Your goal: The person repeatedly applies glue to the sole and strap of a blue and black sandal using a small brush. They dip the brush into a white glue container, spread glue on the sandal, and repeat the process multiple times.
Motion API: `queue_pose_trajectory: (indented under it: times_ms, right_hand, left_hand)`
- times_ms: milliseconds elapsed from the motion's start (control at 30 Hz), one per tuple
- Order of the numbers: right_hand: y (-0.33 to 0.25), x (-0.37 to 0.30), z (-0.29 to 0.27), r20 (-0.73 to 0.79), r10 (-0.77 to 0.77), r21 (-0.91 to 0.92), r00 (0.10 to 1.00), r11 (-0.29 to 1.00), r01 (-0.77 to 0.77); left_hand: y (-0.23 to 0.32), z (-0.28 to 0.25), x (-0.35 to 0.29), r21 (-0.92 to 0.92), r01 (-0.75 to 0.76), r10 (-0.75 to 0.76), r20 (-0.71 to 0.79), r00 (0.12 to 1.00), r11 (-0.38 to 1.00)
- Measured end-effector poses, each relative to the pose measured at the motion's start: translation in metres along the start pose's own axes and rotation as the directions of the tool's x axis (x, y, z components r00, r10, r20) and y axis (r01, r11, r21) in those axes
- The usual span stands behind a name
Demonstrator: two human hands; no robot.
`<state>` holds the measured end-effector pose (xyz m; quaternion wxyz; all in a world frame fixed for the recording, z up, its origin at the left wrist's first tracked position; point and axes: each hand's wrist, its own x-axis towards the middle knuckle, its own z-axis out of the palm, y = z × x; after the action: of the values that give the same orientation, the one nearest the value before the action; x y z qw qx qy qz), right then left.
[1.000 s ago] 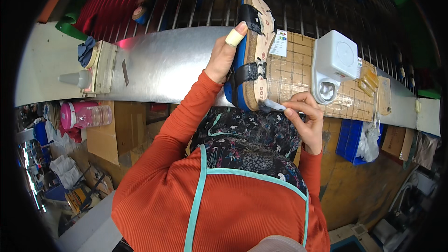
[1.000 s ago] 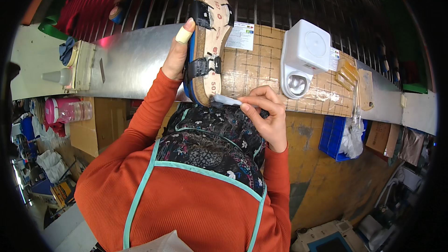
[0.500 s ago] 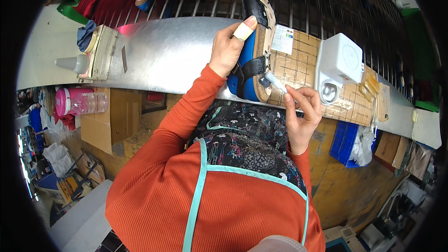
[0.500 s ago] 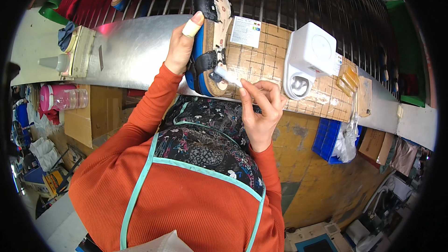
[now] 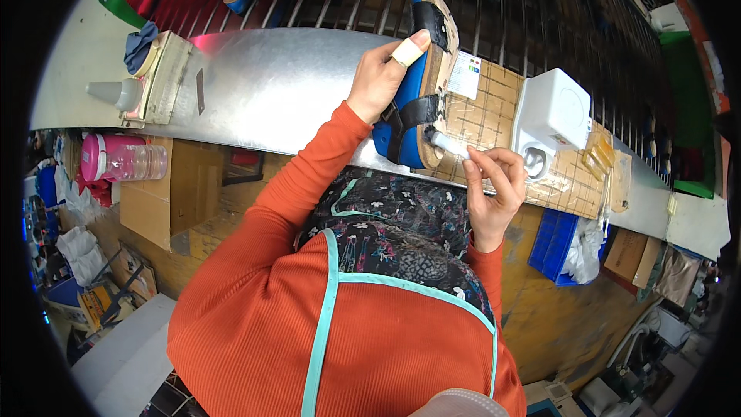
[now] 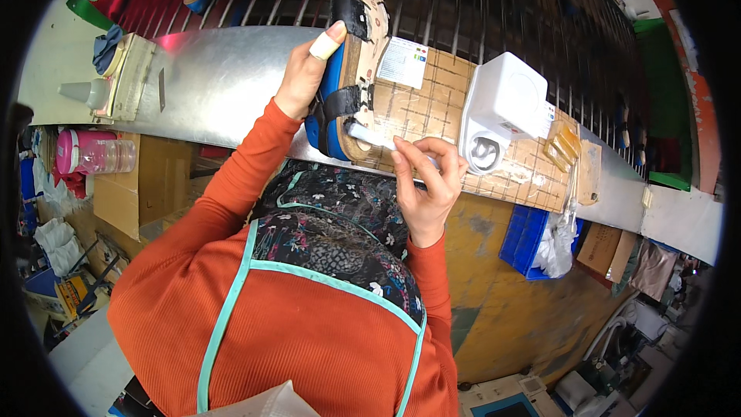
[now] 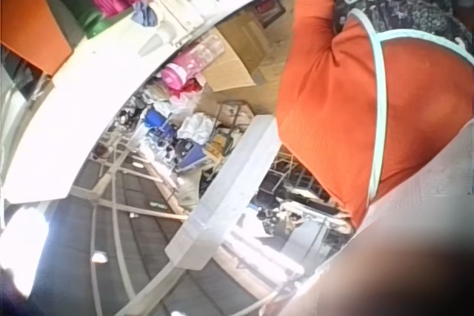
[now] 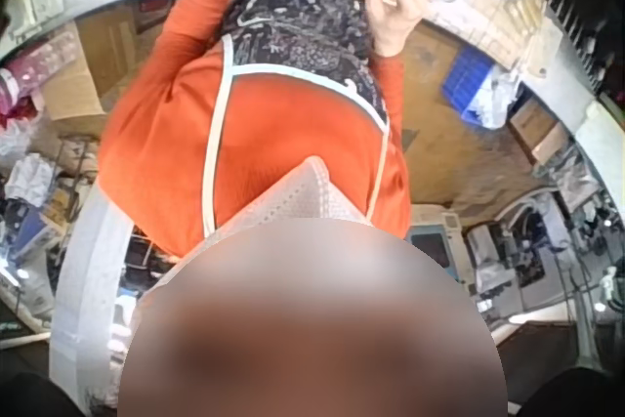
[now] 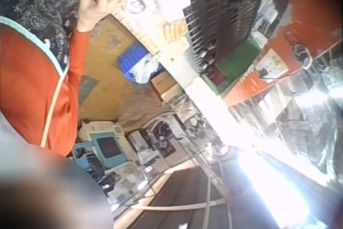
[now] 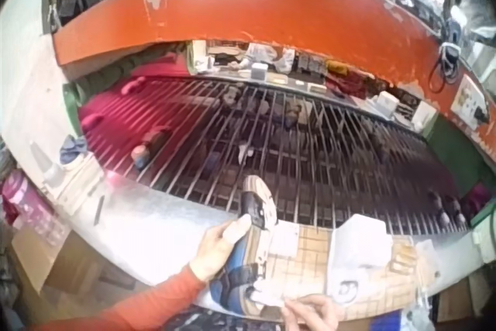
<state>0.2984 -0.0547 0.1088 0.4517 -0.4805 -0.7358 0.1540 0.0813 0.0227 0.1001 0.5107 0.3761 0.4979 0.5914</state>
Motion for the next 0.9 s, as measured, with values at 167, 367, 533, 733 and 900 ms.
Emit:
queue_pose_trajectory:
  times_ms: [167, 367, 533, 733, 900]
  right_hand:
    - [0.002, 0.005, -0.009, 0.087, -0.015, 0.011, 0.996, 1.0, 0.014]
    - [0.002, 0.02, -0.015, 0.104, -0.149, 0.019, 0.983, 0.989, 0.147]
    - [-0.004, 0.036, -0.021, 0.125, -0.261, 0.028, 0.957, 0.965, 0.259]
    - [-0.017, 0.063, -0.025, 0.192, -0.415, 0.049, 0.889, 0.909, 0.414]
    - [-0.026, 0.08, -0.02, 0.28, -0.479, 0.136, 0.832, 0.878, 0.459]
  left_hand:
    - [0.005, -0.002, 0.008, -0.063, 0.2, -0.192, 0.104, 0.976, 0.978]
    - [0.011, 0.006, 0.014, -0.195, 0.38, -0.324, 0.265, 0.908, 0.904]
    - [0.013, 0.012, 0.013, -0.203, 0.479, -0.365, 0.424, 0.829, 0.854]
    - [0.021, 0.012, 0.002, -0.193, 0.644, -0.464, 0.547, 0.697, 0.74]
    - [0.01, -0.003, -0.019, -0.242, 0.815, -0.495, 0.692, 0.525, 0.526]
